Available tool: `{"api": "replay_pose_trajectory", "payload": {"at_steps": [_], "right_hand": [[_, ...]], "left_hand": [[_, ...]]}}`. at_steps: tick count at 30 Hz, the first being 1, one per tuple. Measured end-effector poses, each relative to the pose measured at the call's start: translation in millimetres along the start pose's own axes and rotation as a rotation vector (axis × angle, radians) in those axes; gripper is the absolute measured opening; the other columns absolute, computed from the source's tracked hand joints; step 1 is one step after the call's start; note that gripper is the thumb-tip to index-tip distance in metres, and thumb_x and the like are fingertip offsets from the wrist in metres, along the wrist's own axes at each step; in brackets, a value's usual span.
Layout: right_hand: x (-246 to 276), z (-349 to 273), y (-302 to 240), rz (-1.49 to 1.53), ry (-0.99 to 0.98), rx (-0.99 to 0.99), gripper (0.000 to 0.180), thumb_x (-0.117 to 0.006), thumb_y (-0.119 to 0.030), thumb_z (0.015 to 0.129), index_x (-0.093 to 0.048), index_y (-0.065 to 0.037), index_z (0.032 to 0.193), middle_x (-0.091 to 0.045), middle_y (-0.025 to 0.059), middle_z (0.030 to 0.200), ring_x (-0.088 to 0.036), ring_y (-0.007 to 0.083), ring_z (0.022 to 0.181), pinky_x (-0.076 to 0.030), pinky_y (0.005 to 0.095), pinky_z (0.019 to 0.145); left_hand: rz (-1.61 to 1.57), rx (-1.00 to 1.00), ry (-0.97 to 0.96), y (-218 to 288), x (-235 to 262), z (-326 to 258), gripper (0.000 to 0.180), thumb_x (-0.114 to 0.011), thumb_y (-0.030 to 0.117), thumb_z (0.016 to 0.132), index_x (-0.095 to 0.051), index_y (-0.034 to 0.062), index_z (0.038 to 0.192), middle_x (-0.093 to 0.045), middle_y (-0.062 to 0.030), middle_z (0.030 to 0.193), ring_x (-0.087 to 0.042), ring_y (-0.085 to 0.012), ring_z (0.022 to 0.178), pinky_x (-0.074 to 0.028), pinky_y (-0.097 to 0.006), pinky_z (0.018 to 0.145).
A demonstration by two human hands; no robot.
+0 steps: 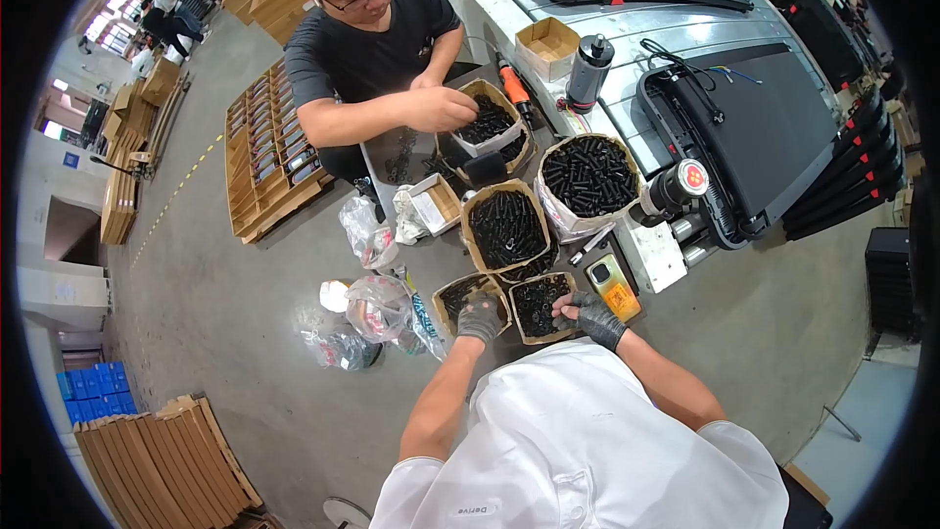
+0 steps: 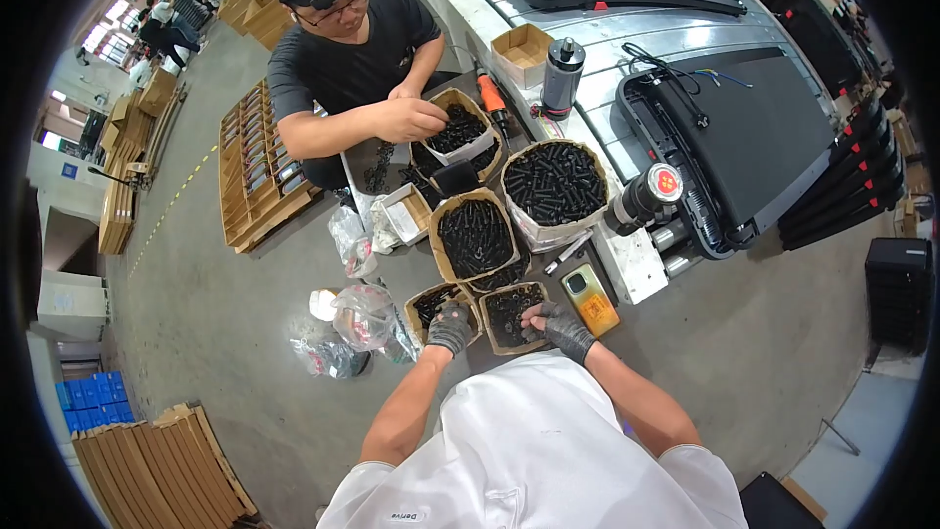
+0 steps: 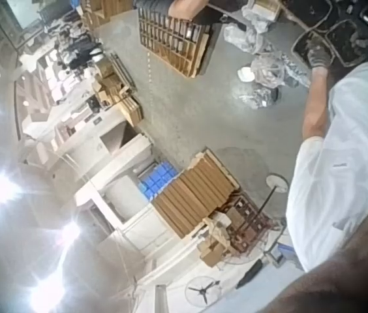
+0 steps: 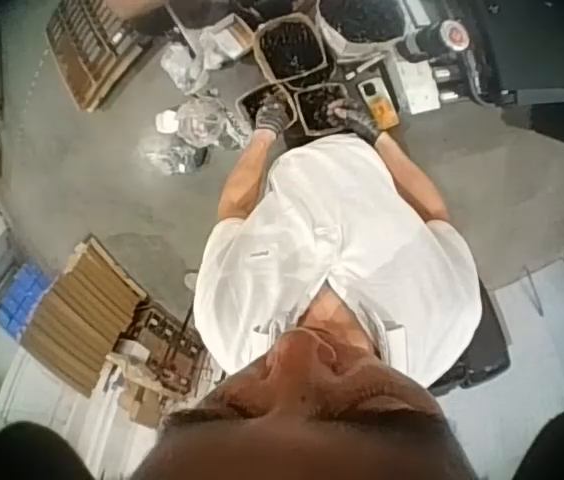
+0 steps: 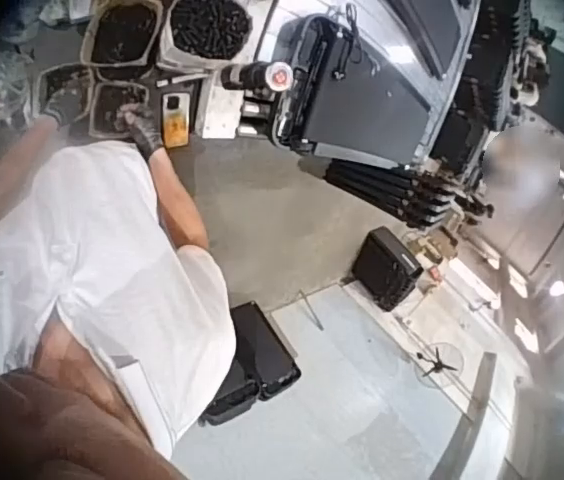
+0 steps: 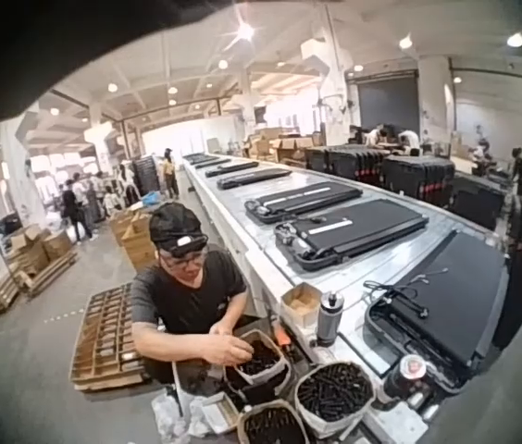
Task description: Sort and inspect small black rubber tubes into different bins at an industrial workstation.
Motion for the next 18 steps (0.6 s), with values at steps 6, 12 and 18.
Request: {"api": "replay_pose_trajectory", "payload": {"at_steps": [6, 12, 18], "right_hand": [[-0.5, 1.8, -2.7, -0.052, -0.004, 0.049, 0.020, -0.053, -0.009, 0.091, -0.061, 0.001, 0.106, -0.066, 0.0089, 0.097, -0.063, 0.0169, 0.090, -0.050, 0.0290, 0.084], [-4.9, 7.2, -5.6, -0.096, -0.056, 0.048, 0.023, -0.055, -0.010, 0.089, -0.061, 0.001, 0.109, -0.066, 0.0099, 0.100, -0.062, 0.0181, 0.095, -0.050, 0.0289, 0.085], [-31.4, 2.6, -19.5, 0.373, -0.262, -0.022, 0.044, -0.053, -0.005, 0.082, -0.049, 0.009, 0.124, -0.056, 0.0213, 0.121, -0.057, 0.0277, 0.113, -0.044, 0.0331, 0.102]], "left_hand": [[-0.124, 0.048, 0.087, -4.0, -2.1, 9.3, 0.028, -0.058, 0.018, 0.078, -0.064, 0.0024, 0.101, -0.065, -0.0229, 0.104, -0.064, -0.0357, 0.095, -0.052, -0.041, 0.083], [-0.973, 0.130, 0.279, -36.4, 21.5, -18.3, 0.020, -0.070, 0.016, 0.077, -0.063, 0.0010, 0.090, -0.068, -0.0144, 0.090, -0.066, -0.0249, 0.076, -0.053, -0.034, 0.070], [-1.358, 0.203, 0.108, 7.0, 64.7, -68.4, 0.034, -0.070, 0.022, 0.084, -0.067, 0.0025, 0.111, -0.068, -0.0053, 0.089, -0.061, -0.0109, 0.079, -0.050, -0.026, 0.070]]}}
Point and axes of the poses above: each hand's wrist, its own z-axis towards the middle knuckle, its own x-axis out of the back of the hand, y = z × x, the point moved 6 cm from there along z, towards the middle knuckle
